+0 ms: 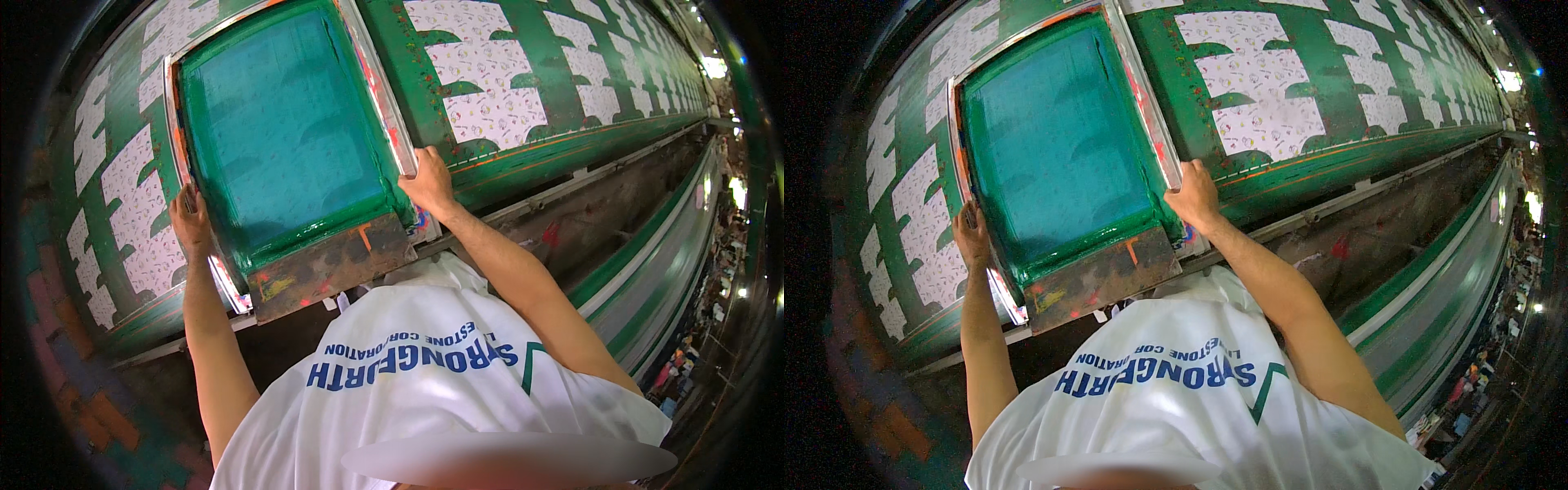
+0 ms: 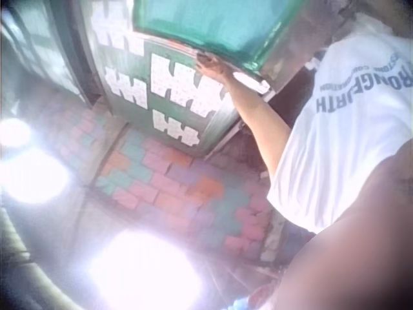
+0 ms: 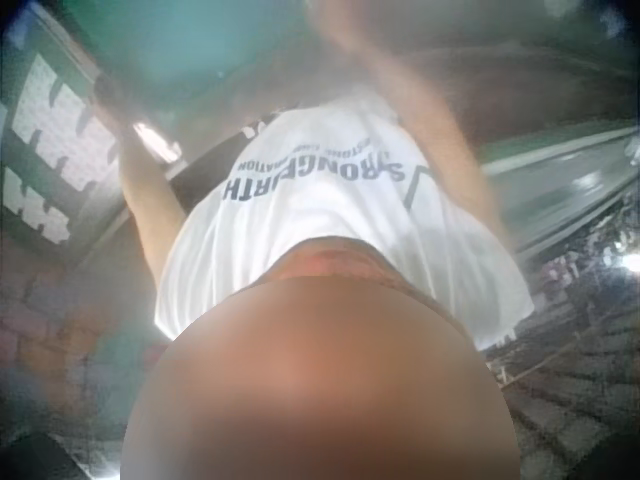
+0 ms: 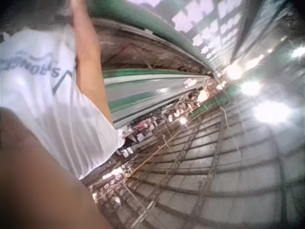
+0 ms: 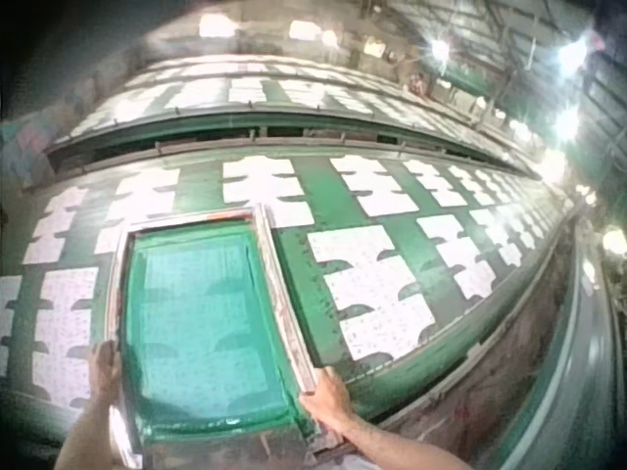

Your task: The person uses a squeegee to spread green ink evenly across a screen printing frame. They repeatedly pull the squeegee across the screen, then lift and reposition the frame to continue the process.

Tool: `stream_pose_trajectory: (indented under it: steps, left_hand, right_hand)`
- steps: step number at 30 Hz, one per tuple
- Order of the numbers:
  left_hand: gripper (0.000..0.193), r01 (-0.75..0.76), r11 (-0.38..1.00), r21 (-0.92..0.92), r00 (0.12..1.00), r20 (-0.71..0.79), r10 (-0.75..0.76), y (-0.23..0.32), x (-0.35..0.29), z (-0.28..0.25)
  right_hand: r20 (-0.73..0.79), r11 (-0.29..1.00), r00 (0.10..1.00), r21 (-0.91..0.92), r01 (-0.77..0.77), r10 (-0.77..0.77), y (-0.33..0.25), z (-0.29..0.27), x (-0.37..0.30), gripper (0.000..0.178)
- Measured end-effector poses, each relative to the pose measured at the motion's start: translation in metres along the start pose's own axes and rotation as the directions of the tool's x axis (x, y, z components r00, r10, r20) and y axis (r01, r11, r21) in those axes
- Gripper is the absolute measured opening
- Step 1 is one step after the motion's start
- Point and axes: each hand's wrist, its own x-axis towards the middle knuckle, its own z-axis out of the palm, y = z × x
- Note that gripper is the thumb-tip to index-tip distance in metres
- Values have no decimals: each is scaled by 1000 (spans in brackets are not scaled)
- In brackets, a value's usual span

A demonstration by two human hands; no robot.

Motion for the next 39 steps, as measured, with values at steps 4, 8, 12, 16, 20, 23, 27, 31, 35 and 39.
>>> stream_pose_trajectory:
  steps: [4,8,12,16,20,23,27,31,35,39]
  left_hand:
    - [40,-48,998,-27,998,-32,47,-6,-1,2]
    - [40,16,996,-92,1000,12,-15,-12,-2,5]
    - [41,-7,999,-40,1000,26,8,-9,1,2]
    - [41,-62,996,-65,998,17,63,19,18,-5]
    - [40,-138,990,-19,988,-69,136,84,41,9]
    - [40,-147,989,-9,984,-104,146,155,45,39]
    - [40,-104,994,-40,986,-136,98,259,30,84]
    - [42,-79,993,-89,989,-132,67,353,7,125]
    - [38,-134,991,-1,965,-226,131,420,-12,156]
    - [40,-29,998,-46,994,-103,24,462,-30,167]
  right_hand:
    - [2,999,1000,37,-17,17,-10,-12,3,46]
    - [-75,991,995,110,71,-63,-19,-35,0,41]
    - [-106,972,988,194,133,-114,-25,-54,0,41]
    - [-162,961,981,237,143,-106,-10,-71,15,39]
    - [-167,967,983,227,113,-76,45,-102,44,35]
    - [-182,968,982,237,89,-45,108,-131,65,38]
    - [-180,977,984,209,30,8,200,-170,94,45]
    - [-238,982,971,189,14,32,289,-207,111,45]
    - [-205,972,974,231,-50,98,355,-233,120,45]
    - [-140,955,974,264,-135,176,395,-253,125,47]
